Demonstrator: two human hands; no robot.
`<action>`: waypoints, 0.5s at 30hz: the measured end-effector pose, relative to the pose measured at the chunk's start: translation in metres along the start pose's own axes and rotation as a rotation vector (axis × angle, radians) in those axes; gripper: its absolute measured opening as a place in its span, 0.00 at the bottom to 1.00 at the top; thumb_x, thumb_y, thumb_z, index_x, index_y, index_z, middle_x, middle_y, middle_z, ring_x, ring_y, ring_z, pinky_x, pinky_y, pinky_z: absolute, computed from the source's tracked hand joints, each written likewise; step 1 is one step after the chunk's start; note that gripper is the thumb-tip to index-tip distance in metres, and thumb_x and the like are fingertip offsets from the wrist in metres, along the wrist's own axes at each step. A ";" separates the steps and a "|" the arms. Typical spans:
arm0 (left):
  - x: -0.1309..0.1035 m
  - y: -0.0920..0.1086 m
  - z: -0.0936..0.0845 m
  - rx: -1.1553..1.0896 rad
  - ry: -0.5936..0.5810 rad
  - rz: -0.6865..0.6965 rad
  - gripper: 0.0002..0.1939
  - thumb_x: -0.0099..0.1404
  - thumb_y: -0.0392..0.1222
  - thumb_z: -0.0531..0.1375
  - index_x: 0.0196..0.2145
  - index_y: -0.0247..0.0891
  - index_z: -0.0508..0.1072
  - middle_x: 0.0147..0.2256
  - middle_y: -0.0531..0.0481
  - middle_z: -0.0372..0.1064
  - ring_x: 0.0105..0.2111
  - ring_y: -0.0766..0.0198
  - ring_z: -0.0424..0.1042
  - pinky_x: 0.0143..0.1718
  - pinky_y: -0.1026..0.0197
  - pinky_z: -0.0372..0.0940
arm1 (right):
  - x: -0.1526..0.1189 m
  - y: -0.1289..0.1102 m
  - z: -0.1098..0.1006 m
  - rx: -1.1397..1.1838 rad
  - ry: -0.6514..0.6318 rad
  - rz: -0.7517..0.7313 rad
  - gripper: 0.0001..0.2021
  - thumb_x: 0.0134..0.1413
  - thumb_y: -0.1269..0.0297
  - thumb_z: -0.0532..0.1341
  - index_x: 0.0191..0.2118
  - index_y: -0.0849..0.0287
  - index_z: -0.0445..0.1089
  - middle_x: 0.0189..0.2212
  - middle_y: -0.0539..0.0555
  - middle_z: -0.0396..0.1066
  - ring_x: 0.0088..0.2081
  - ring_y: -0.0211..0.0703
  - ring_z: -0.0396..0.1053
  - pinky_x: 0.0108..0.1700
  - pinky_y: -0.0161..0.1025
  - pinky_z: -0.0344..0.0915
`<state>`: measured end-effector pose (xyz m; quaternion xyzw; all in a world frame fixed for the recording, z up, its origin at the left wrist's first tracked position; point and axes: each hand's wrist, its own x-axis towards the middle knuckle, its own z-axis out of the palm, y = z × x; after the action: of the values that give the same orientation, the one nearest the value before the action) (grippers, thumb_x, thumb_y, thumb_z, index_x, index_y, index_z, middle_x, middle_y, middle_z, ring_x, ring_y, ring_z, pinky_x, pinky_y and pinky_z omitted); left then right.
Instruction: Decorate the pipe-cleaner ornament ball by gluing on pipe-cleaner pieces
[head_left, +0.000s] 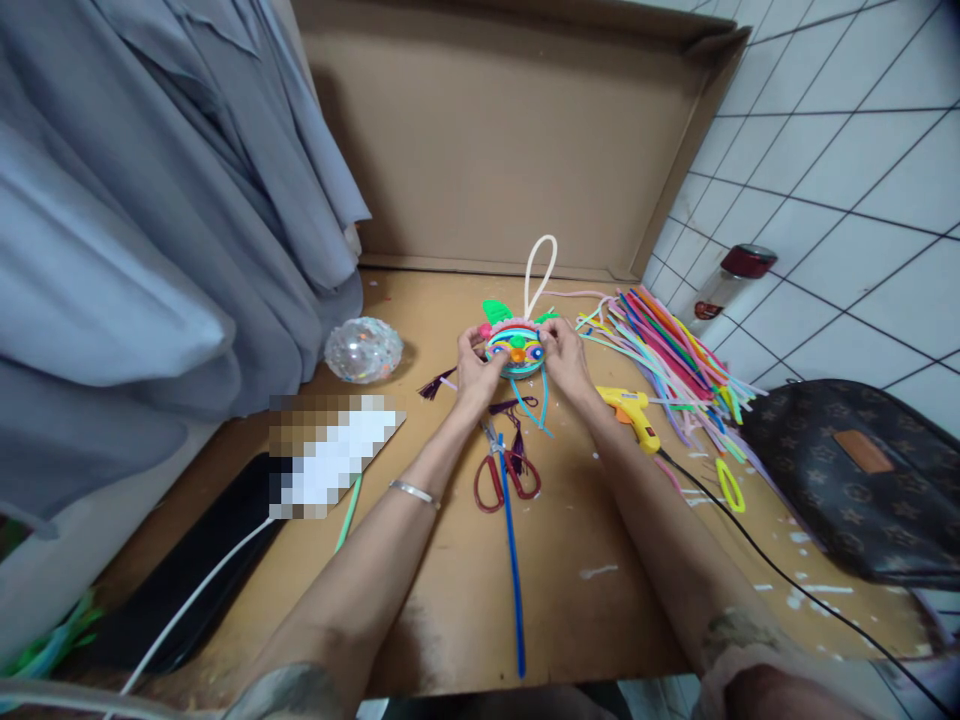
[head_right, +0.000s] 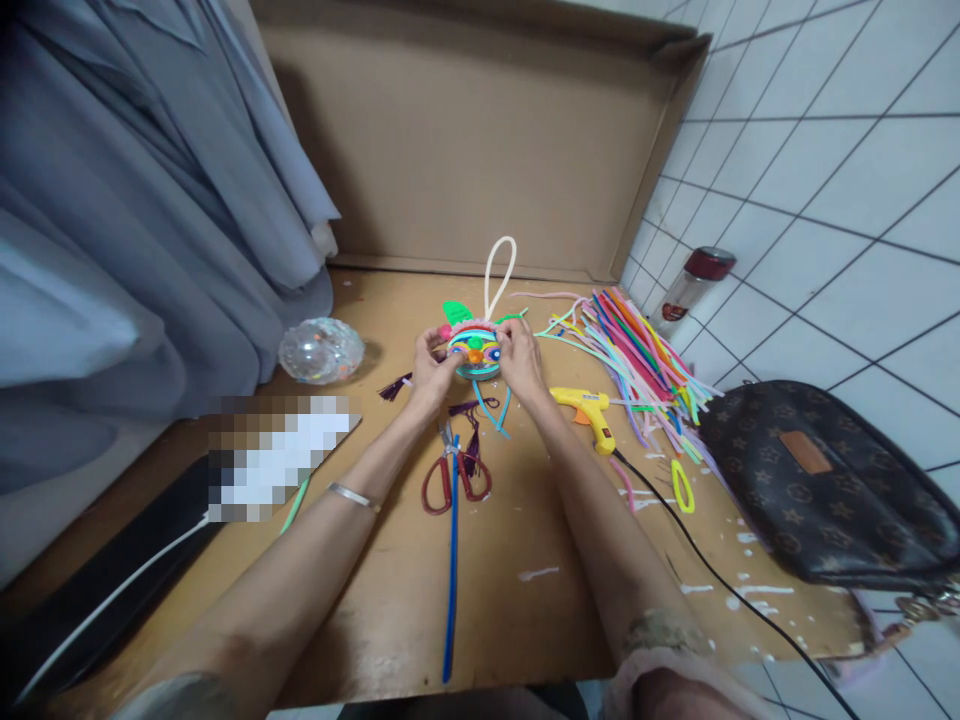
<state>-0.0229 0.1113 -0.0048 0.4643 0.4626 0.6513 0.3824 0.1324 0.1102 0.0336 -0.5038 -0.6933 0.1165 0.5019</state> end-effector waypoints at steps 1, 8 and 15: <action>0.000 0.000 0.000 0.000 -0.004 0.000 0.29 0.51 0.38 0.67 0.51 0.41 0.66 0.54 0.43 0.71 0.47 0.57 0.77 0.51 0.55 0.72 | 0.000 0.000 0.000 0.004 0.002 0.001 0.05 0.60 0.64 0.52 0.33 0.53 0.61 0.33 0.52 0.68 0.37 0.46 0.66 0.45 0.41 0.64; 0.000 -0.002 0.001 -0.012 -0.013 0.002 0.30 0.51 0.37 0.66 0.52 0.41 0.66 0.54 0.42 0.72 0.48 0.56 0.76 0.53 0.52 0.72 | 0.000 0.000 0.000 -0.014 -0.009 -0.042 0.05 0.60 0.63 0.53 0.32 0.53 0.62 0.34 0.53 0.68 0.39 0.47 0.66 0.46 0.43 0.65; 0.001 -0.004 0.000 -0.008 -0.009 0.018 0.31 0.50 0.38 0.66 0.53 0.41 0.66 0.54 0.43 0.71 0.51 0.55 0.75 0.56 0.51 0.70 | -0.002 -0.001 0.001 -0.057 -0.025 -0.079 0.05 0.60 0.64 0.53 0.32 0.53 0.62 0.36 0.54 0.67 0.40 0.49 0.67 0.47 0.44 0.66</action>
<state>-0.0226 0.1137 -0.0086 0.4700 0.4541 0.6543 0.3804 0.1305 0.1087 0.0329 -0.4889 -0.7219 0.0831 0.4826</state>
